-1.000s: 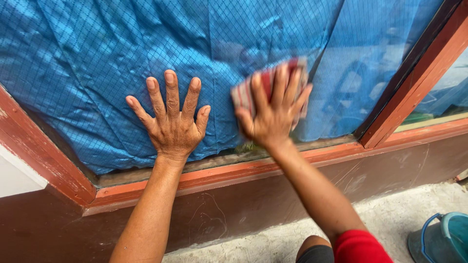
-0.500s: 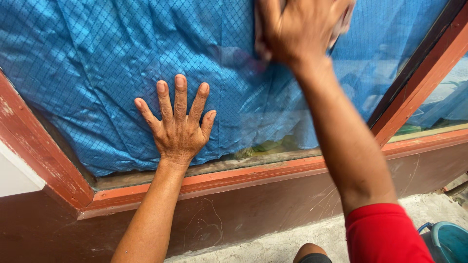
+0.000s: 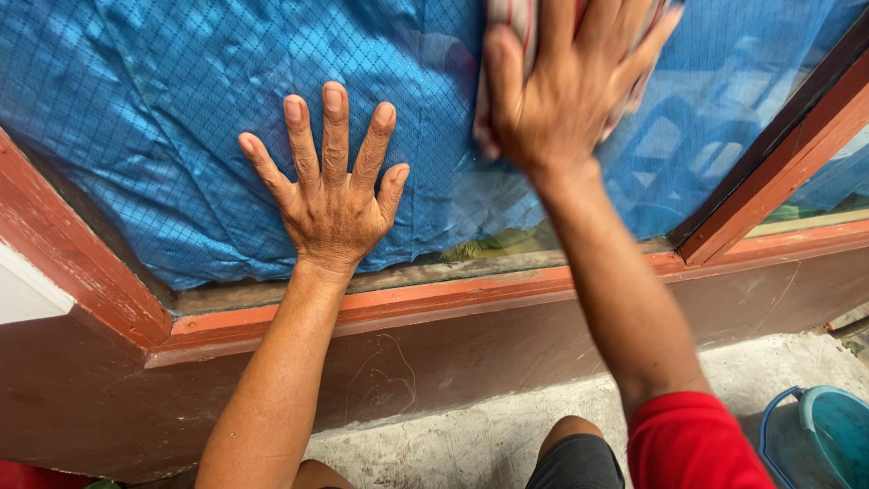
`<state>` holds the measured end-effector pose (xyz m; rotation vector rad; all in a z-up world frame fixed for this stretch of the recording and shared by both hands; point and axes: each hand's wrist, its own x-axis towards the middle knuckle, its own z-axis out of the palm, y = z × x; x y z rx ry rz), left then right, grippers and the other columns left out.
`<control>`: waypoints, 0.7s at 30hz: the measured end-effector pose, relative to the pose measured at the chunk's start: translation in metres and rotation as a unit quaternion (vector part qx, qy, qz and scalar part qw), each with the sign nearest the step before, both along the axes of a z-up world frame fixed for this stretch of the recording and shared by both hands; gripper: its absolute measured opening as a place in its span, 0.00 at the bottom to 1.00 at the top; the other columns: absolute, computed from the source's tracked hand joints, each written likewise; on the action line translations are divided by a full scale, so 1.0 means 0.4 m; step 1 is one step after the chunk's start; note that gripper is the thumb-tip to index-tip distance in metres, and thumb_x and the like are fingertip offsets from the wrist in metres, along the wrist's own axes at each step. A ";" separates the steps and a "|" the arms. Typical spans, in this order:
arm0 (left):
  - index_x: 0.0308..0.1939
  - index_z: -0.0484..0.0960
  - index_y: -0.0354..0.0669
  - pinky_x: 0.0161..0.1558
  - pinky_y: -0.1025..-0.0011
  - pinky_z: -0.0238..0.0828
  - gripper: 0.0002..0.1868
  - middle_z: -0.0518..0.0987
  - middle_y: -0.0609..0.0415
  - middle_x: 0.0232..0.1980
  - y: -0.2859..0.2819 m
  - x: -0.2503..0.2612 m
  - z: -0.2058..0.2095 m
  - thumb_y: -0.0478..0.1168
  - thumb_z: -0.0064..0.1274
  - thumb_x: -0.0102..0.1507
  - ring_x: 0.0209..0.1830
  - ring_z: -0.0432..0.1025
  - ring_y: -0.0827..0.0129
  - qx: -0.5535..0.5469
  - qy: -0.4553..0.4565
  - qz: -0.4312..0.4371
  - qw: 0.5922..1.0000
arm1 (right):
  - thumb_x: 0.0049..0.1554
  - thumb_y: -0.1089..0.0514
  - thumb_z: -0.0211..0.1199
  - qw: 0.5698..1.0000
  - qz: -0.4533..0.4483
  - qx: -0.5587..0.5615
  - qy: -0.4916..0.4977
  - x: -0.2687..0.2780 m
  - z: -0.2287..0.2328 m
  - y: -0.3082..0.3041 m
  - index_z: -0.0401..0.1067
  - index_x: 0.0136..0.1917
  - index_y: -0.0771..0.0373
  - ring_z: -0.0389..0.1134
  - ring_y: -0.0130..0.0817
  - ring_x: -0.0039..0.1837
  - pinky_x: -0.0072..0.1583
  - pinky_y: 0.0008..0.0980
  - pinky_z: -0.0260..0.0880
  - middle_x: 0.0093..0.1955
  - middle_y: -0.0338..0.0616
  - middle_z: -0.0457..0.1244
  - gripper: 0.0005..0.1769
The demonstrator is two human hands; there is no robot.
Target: The person wipes a glass window pane covered with a blue protective sheet using a checkered cloth by hand, moving across different sections of the frame.
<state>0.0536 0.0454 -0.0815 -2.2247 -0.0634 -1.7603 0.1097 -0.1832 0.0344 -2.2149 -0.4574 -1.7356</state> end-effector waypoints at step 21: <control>0.83 0.39 0.72 0.78 0.30 0.21 0.30 0.36 0.56 0.88 0.000 0.001 0.003 0.68 0.21 0.79 0.87 0.32 0.52 0.000 -0.002 0.000 1.000 | 0.64 0.22 0.33 0.998 0.014 -0.029 -0.046 0.039 -0.359 0.027 0.49 0.84 0.46 0.29 0.63 0.86 0.78 0.78 0.19 0.87 0.56 0.31 0.44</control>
